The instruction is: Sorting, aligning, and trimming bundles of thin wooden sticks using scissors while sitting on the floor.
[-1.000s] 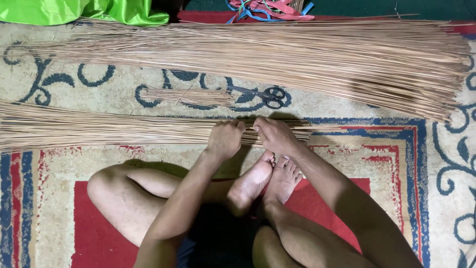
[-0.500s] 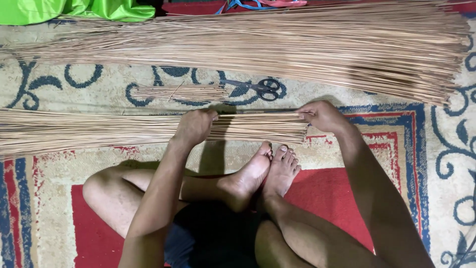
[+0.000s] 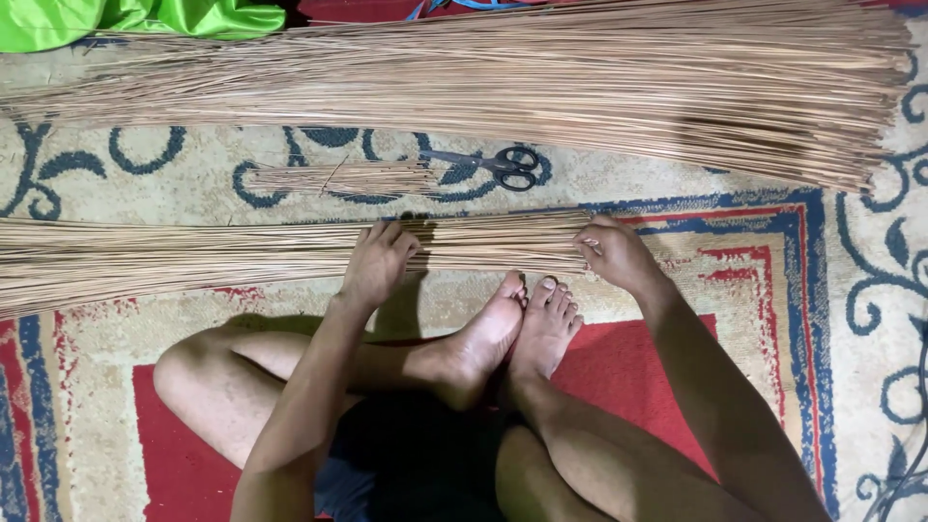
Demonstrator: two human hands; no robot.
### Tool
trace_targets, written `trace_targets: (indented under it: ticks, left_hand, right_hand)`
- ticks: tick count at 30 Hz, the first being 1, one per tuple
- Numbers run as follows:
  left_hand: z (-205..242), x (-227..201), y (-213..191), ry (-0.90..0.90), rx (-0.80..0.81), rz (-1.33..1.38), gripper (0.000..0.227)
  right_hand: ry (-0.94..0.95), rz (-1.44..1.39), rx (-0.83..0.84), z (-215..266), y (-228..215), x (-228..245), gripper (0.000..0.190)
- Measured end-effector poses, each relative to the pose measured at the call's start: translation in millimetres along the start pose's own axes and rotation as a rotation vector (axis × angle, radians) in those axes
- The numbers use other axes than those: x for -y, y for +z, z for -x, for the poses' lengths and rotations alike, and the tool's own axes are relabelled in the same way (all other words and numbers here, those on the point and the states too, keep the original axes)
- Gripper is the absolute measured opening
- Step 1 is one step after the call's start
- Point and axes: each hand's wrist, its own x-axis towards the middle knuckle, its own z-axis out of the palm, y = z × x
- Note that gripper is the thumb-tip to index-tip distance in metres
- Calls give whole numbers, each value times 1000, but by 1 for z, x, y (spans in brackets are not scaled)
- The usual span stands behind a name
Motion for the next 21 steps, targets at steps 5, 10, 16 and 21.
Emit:
trace_targets:
  ticks: [5,10,16,21]
  left_hand:
    - [5,-1,10,5,-82,7,10]
    - [5,-15,-6,-28,-139,-35,13]
    - [10,-17,-3,-67,-65,26,37]
    - [-8,-21,-27,-42,244,28,108]
  right_hand:
    - [-120,166,-157,9,27,-22,14]
    - [-226,195,-420,17,41,-36,27]
    - [-239,262,-426,42,36,-17,57]
    - [-2,311,-163,32,20,7,112]
